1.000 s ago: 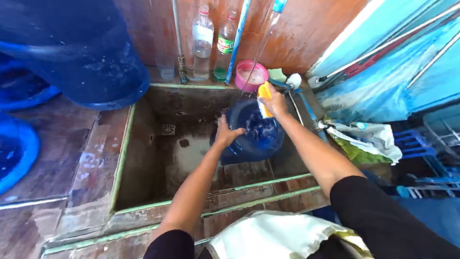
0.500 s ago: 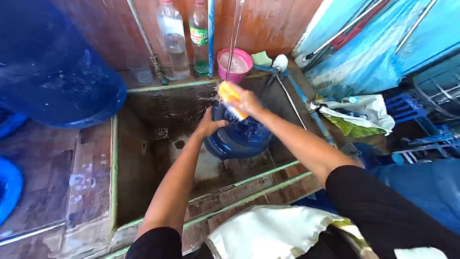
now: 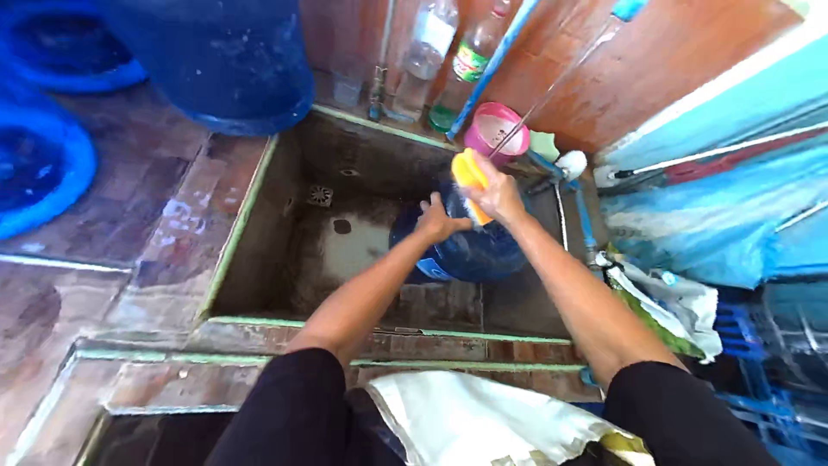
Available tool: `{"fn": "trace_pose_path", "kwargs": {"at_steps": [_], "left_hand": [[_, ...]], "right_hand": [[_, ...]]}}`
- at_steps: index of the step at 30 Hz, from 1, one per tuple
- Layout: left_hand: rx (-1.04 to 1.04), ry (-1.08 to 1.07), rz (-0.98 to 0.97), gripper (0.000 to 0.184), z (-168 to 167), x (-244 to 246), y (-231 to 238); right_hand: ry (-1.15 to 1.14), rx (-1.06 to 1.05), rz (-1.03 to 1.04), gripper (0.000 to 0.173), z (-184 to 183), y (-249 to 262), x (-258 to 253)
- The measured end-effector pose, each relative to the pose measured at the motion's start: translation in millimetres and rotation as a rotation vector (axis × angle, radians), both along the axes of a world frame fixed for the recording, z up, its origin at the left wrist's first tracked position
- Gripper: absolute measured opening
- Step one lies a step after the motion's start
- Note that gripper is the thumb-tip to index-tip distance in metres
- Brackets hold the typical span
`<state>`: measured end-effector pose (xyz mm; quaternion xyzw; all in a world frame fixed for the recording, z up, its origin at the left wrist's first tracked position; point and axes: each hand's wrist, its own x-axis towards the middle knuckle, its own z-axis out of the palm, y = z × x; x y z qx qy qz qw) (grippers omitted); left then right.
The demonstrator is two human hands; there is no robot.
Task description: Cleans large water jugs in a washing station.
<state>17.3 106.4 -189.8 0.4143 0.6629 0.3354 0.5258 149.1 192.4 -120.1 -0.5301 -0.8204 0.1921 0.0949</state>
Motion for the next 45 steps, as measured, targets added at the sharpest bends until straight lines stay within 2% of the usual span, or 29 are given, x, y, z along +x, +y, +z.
{"fn": "trace_pose_path", "kwargs": {"at_steps": [2,4,6,9,10,14,15,17,18,19,21,23,24,26,27,28,30,32,34,36,37,39,41,43,45], "left_hand": [[0.028,0.004,-0.026,0.104,-6.1,-11.0,-0.7],[-0.010,0.035,0.076,0.108,4.2,-7.7,-9.0],[-0.069,0.039,0.099,0.112,9.3,7.0,-12.5],[-0.001,0.013,0.014,0.111,-0.3,-3.3,-3.9],[0.030,0.003,-0.010,0.109,-7.0,-13.6,-6.6],[0.079,-0.045,0.027,0.103,-15.8,-28.4,-15.9],[0.063,-0.029,0.016,0.106,-12.6,-26.4,-16.9],[0.076,-0.019,-0.012,0.106,-10.7,-30.0,-13.4],[0.105,-0.029,-0.021,0.103,-15.4,-35.7,-13.5],[0.120,-0.040,-0.029,0.099,-22.0,-39.0,-18.8],[0.116,-0.069,-0.019,0.099,-22.9,-44.0,-27.8],[0.105,-0.063,0.014,0.102,-22.3,-38.7,-27.9],[0.102,-0.048,0.006,0.104,-20.4,-36.1,-24.8],[0.136,-0.032,-0.043,0.101,-19.0,-38.3,-18.9],[0.159,-0.033,-0.061,0.096,-18.1,-45.1,-18.4],[0.148,-0.027,-0.070,0.093,-14.8,-50.9,-23.5],[0.085,0.050,0.015,0.094,-7.2,-53.3,-28.0],[0.013,0.020,0.188,0.106,-5.7,-29.9,-36.3],[-0.046,-0.070,0.222,0.111,-5.4,-9.5,-36.1],[-0.055,-0.104,0.146,0.105,-2.3,-17.4,-29.9],[-0.033,-0.112,0.100,0.100,-4.1,-26.5,-30.1],[0.033,-0.087,0.085,0.093,-4.2,-47.4,-23.4],[0.007,-0.071,0.150,0.100,-5.8,-41.3,-20.5],[-0.044,-0.104,0.187,0.106,-6.3,-25.3,-14.4],[-0.039,-0.135,0.157,0.102,-2.3,-20.6,-11.9]], "right_hand": [[0.050,0.004,0.054,0.072,-7.6,6.4,14.7],[-0.020,0.039,-0.138,0.072,-1.5,26.8,23.2],[-0.084,0.031,-0.182,0.074,0.6,22.1,14.7],[0.066,0.009,0.153,0.076,-5.8,-2.5,-0.3],[0.109,-0.008,0.186,0.075,-10.6,0.0,1.4],[-0.007,0.063,-0.123,0.071,-0.9,23.5,3.6],[-0.065,0.068,-0.104,0.068,1.1,9.0,-6.4],[-0.050,0.054,0.150,0.073,-0.6,-20.7,-25.3],[-0.017,0.049,0.260,0.073,-5.5,-22.0,-28.1],[-0.001,0.031,0.282,0.072,-9.2,-16.3,-22.7],[-0.063,0.056,0.110,0.069,-2.5,10.6,-9.9],[-0.189,0.067,-0.063,0.069,7.6,14.4,-12.1],[-0.218,0.065,-0.052,0.070,9.3,2.2,-20.3],[-0.107,0.055,0.151,0.073,0.8,-25.1,-33.2],[-0.045,0.037,0.231,0.074,-5.7,-26.2,-35.7],[-0.009,0.015,0.225,0.073,-9.6,-20.5,-31.7],[-0.054,0.036,0.020,0.071,1.0,7.2,-21.1],[-0.161,0.060,-0.131,0.072,5.2,20.3,-21.0],[-0.183,0.042,-0.027,0.072,3.7,3.6,-37.0],[-0.144,-0.001,0.200,0.072,3.2,-3.8,-44.0],[-0.092,-0.033,0.241,0.072,-0.3,1.5,-36.8],[-0.021,-0.004,0.132,0.072,-0.1,27.6,-23.6],[-0.061,0.045,-0.014,0.072,-0.6,35.5,-22.7],[-0.154,0.010,0.085,0.073,4.4,14.5,-42.5],[-0.167,-0.048,0.306,0.072,8.1,2.8,-55.1]]}}
